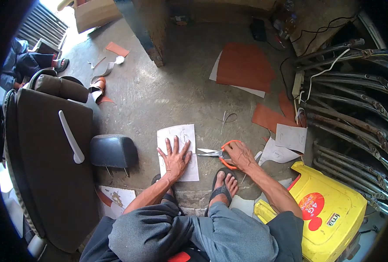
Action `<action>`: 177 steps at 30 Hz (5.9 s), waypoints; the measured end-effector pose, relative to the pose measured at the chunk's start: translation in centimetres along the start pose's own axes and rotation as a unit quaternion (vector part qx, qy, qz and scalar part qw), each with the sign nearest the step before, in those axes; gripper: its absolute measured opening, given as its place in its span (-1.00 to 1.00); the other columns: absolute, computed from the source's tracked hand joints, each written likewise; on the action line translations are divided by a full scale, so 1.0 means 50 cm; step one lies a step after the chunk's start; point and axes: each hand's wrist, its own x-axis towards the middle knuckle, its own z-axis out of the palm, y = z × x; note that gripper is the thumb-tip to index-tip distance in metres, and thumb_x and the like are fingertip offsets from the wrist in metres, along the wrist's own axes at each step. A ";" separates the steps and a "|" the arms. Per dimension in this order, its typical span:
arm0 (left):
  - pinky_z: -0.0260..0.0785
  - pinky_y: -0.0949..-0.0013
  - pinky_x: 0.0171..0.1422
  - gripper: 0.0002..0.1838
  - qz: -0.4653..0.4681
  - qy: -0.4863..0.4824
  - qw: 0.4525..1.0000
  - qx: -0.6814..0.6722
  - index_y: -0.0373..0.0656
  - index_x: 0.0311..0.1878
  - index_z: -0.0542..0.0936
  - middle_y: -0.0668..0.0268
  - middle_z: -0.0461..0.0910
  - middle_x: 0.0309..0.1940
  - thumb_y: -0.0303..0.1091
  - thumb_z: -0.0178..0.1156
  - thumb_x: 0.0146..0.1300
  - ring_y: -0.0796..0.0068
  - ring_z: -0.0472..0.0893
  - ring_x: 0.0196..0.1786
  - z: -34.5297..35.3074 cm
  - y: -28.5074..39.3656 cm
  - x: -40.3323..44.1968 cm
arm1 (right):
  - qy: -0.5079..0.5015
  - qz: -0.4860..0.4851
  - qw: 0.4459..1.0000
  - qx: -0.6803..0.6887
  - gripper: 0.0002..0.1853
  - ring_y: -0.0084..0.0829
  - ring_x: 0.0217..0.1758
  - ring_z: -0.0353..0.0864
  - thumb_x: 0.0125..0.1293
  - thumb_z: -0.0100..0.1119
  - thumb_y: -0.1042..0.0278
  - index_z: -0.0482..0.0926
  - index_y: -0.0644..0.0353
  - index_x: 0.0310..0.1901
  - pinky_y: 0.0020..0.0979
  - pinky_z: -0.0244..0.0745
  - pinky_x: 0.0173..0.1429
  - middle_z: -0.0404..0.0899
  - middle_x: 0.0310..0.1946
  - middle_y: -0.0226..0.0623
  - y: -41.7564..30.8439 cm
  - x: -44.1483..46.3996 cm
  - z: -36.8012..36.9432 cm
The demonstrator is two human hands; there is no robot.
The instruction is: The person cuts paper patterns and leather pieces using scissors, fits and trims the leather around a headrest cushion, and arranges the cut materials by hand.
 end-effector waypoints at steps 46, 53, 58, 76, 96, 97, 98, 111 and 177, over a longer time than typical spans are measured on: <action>-0.28 -0.52 0.58 -0.59 0.091 0.040 0.985 -0.141 0.16 0.26 0.60 0.10 0.31 0.48 -0.22 0.26 0.34 -0.10 0.09 0.63 0.017 -0.027 0.014 | -0.022 -0.108 0.992 0.061 -0.55 -0.16 -0.08 0.69 0.21 0.39 0.02 0.55 0.12 -0.01 -0.18 0.61 -0.04 0.65 -0.20 -0.20 0.025 0.044 0.028; -0.29 -0.46 0.61 -0.77 0.110 0.009 0.960 -0.256 0.00 -0.05 0.73 0.17 0.51 0.28 -0.42 0.31 0.22 0.02 0.27 0.57 -0.034 -0.018 0.019 | -0.102 -0.021 0.983 0.151 -0.47 -0.02 -0.14 0.70 0.21 0.42 -0.12 0.54 0.14 -0.02 -0.08 0.57 -0.13 0.67 -0.24 -0.08 0.009 0.034 0.010; -0.31 -0.47 0.60 -0.84 0.067 0.008 0.952 -0.298 -0.03 -0.13 0.78 0.21 0.54 0.25 -0.29 0.39 0.24 0.05 0.26 0.57 -0.018 -0.015 0.029 | -0.118 0.004 0.976 0.183 -0.44 0.08 -0.28 0.70 0.17 0.43 -0.23 0.61 0.18 -0.16 0.02 0.54 -0.21 0.68 -0.40 0.00 -0.008 0.038 -0.044; -0.26 -0.44 0.60 -0.85 0.035 -0.031 0.932 -0.360 -0.07 -0.12 0.77 0.35 0.66 0.09 -0.34 0.36 0.27 0.14 0.35 0.51 -0.018 -0.047 0.053 | -0.061 0.025 0.991 0.119 -0.51 0.00 -0.13 0.69 0.22 0.40 -0.09 0.55 0.21 -0.12 -0.07 0.57 -0.14 0.65 -0.24 -0.09 -0.046 0.029 -0.046; -0.33 -0.29 0.67 -0.87 0.027 -0.059 0.914 -0.401 -0.09 -0.17 0.77 0.41 0.69 0.12 -0.32 0.40 0.26 0.21 0.38 0.52 -0.027 -0.064 0.052 | -0.108 0.004 0.987 0.116 -0.53 0.00 -0.17 0.68 0.29 0.33 -0.10 0.50 0.17 -0.10 -0.04 0.54 -0.15 0.65 -0.28 -0.09 -0.038 0.048 -0.024; -0.32 -0.30 0.67 -0.88 0.031 -0.062 0.915 -0.399 -0.09 -0.17 0.77 0.41 0.69 0.11 -0.32 0.40 0.26 0.21 0.38 0.51 -0.029 -0.064 0.051 | -0.109 0.002 0.987 0.121 -0.53 0.01 -0.17 0.68 0.29 0.32 -0.11 0.50 0.17 -0.10 -0.04 0.53 -0.16 0.65 -0.28 -0.09 -0.037 0.047 -0.021; -0.32 -0.31 0.66 -0.88 0.036 -0.064 0.915 -0.396 -0.09 -0.18 0.76 0.42 0.69 0.11 -0.32 0.39 0.26 0.22 0.38 0.51 -0.031 -0.065 0.051 | -0.109 0.000 0.986 0.126 -0.53 0.01 -0.18 0.68 0.29 0.32 -0.11 0.50 0.16 -0.10 -0.04 0.53 -0.18 0.65 -0.28 -0.10 -0.036 0.047 -0.018; -0.32 -0.38 0.64 -0.87 0.053 -0.063 0.918 -0.388 -0.07 -0.20 0.78 0.40 0.68 0.09 -0.27 0.39 0.26 0.18 0.36 0.51 -0.021 -0.069 0.056 | -0.092 0.101 0.975 0.173 -0.42 0.10 -0.36 0.68 0.20 0.39 -0.27 0.53 0.14 -0.13 -0.04 0.48 -0.32 0.62 -0.48 -0.03 -0.074 0.002 0.020; 0.53 0.46 0.00 -0.76 -0.186 0.082 0.521 -0.829 -0.23 0.06 0.63 0.32 0.71 -0.14 -0.34 0.30 0.43 0.56 0.66 -0.13 -0.308 0.026 0.044 | 0.147 0.235 0.761 0.586 -0.60 -0.73 -0.35 0.50 0.43 0.33 0.02 0.75 0.30 -0.14 -0.58 0.39 -0.25 0.66 -0.43 -0.51 -0.284 0.096 -0.122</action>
